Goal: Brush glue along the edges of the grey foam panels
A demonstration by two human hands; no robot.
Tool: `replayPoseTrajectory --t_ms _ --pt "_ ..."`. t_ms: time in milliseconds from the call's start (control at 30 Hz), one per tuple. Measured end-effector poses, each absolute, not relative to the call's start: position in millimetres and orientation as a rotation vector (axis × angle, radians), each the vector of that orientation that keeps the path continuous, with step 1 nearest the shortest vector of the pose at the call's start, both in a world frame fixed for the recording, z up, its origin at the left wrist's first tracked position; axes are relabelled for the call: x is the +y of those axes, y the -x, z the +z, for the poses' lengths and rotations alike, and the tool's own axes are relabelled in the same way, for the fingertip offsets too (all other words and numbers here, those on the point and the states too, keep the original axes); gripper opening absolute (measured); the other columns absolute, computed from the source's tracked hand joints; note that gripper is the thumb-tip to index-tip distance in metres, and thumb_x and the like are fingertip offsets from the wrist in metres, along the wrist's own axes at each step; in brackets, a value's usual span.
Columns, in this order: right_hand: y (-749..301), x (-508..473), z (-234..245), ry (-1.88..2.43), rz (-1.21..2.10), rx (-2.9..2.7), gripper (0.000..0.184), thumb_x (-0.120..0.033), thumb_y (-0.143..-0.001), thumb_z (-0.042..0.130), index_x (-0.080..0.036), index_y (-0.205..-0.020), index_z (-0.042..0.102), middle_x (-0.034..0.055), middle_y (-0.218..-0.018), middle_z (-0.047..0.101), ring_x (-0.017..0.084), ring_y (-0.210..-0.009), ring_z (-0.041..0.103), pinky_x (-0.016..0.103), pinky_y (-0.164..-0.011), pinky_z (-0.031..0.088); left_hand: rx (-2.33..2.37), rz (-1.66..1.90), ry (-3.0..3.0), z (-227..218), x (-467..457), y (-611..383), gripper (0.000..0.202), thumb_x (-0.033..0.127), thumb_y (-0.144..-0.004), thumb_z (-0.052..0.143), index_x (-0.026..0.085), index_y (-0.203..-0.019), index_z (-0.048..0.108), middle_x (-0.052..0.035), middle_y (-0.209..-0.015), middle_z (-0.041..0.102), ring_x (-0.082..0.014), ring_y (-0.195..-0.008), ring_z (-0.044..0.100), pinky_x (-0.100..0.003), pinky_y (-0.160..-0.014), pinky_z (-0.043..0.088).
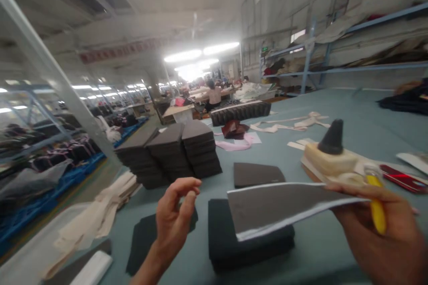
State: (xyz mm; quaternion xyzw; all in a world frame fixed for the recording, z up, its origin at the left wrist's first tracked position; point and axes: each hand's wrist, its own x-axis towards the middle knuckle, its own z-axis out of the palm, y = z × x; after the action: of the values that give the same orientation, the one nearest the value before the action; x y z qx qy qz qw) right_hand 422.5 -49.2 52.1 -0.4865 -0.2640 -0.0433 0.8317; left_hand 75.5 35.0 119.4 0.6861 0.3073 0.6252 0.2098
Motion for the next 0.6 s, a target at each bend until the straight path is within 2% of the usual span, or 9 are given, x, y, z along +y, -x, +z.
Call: replayPoseTrajectory --t_ms 33,67,133,200,267,367,467,600 --pt "-418 -52 56 1.119 -0.065 -0.636 0.052 -0.039 -0.044 0.109 -0.039 -0.086 0.080 0.0066 -0.086 0.086 0.038 -0.080 0.086 0.053 -0.062 0.075 0.841 1.674 -1.936 109 23 -67 0.021 0.047 -0.094 0.086 0.028 -0.103 0.087 -0.0053 -0.093 0.083 -0.0192 -0.077 0.076 -0.029 -0.073 0.066" --pt "-413 -55 59 1.107 -0.091 -0.672 0.051 -0.038 -0.047 0.108 -0.037 -0.088 0.077 0.0059 -0.087 0.087 0.036 -0.081 0.086 0.052 -0.065 0.075 0.829 1.607 -1.981 99 13 -59 0.021 0.043 -0.093 0.088 0.030 -0.108 0.087 -0.0049 -0.099 0.085 -0.0196 -0.079 0.078 -0.030 -0.076 0.067" --pt "-404 -60 62 1.047 -0.187 -0.798 0.052 -0.026 -0.052 0.105 -0.033 -0.089 0.069 0.0009 -0.082 0.085 0.030 -0.075 0.085 0.046 -0.070 0.074 0.868 1.492 -2.188 81 -3 -45 0.029 0.033 -0.101 0.079 0.035 -0.129 0.080 -0.0044 -0.115 0.084 -0.0189 -0.088 0.080 -0.029 -0.083 0.069" --pt "-397 -64 61 1.046 -0.205 -0.865 0.044 -0.021 -0.069 0.096 -0.030 -0.099 0.065 0.0002 -0.091 0.086 0.026 -0.085 0.086 0.043 -0.078 0.072 0.904 1.400 -2.293 66 -15 -36 0.036 0.030 -0.104 0.074 0.035 -0.140 0.072 -0.0057 -0.124 0.082 -0.0195 -0.093 0.079 -0.030 -0.084 0.070" --pt "-391 -68 58 1.017 -0.201 -0.929 0.044 -0.016 -0.074 0.093 -0.030 -0.102 0.061 -0.0008 -0.092 0.085 0.023 -0.085 0.084 0.041 -0.082 0.070 0.954 1.311 -2.372 54 -24 -31 0.043 0.031 -0.104 0.074 0.035 -0.146 0.067 -0.0084 -0.131 0.079 -0.0218 -0.098 0.079 -0.033 -0.086 0.071" --pt "-383 -75 52 0.995 -0.166 -1.009 0.048 -0.008 -0.075 0.090 -0.031 -0.106 0.060 -0.0005 -0.096 0.085 0.022 -0.084 0.081 0.041 -0.087 0.067 1.033 1.230 -2.421 42 -32 -30 0.052 0.031 -0.102 0.076 0.035 -0.151 0.062 -0.0103 -0.139 0.075 -0.0261 -0.108 0.078 -0.041 -0.092 0.072" --pt "-376 -80 47 0.990 -0.142 -1.044 0.048 -0.007 -0.074 0.088 -0.030 -0.106 0.060 -0.0010 -0.097 0.084 0.021 -0.085 0.081 0.039 -0.088 0.065 1.082 1.229 -2.427 38 -33 -32 0.053 0.032 -0.102 0.077 0.037 -0.151 0.059 -0.0099 -0.139 0.073 -0.0299 -0.116 0.076 -0.048 -0.098 0.071" --pt "-367 -83 42 1.039 -0.130 -1.059 0.044 -0.016 -0.075 0.089 -0.030 -0.103 0.058 -0.0030 -0.094 0.084 0.022 -0.081 0.080 0.038 -0.080 0.065 1.024 1.294 -2.513 43 -35 -38 0.052 0.030 -0.100 0.081 0.036 -0.146 0.059 -0.0077 -0.134 0.069 -0.0284 -0.119 0.072 -0.046 -0.103 0.067"
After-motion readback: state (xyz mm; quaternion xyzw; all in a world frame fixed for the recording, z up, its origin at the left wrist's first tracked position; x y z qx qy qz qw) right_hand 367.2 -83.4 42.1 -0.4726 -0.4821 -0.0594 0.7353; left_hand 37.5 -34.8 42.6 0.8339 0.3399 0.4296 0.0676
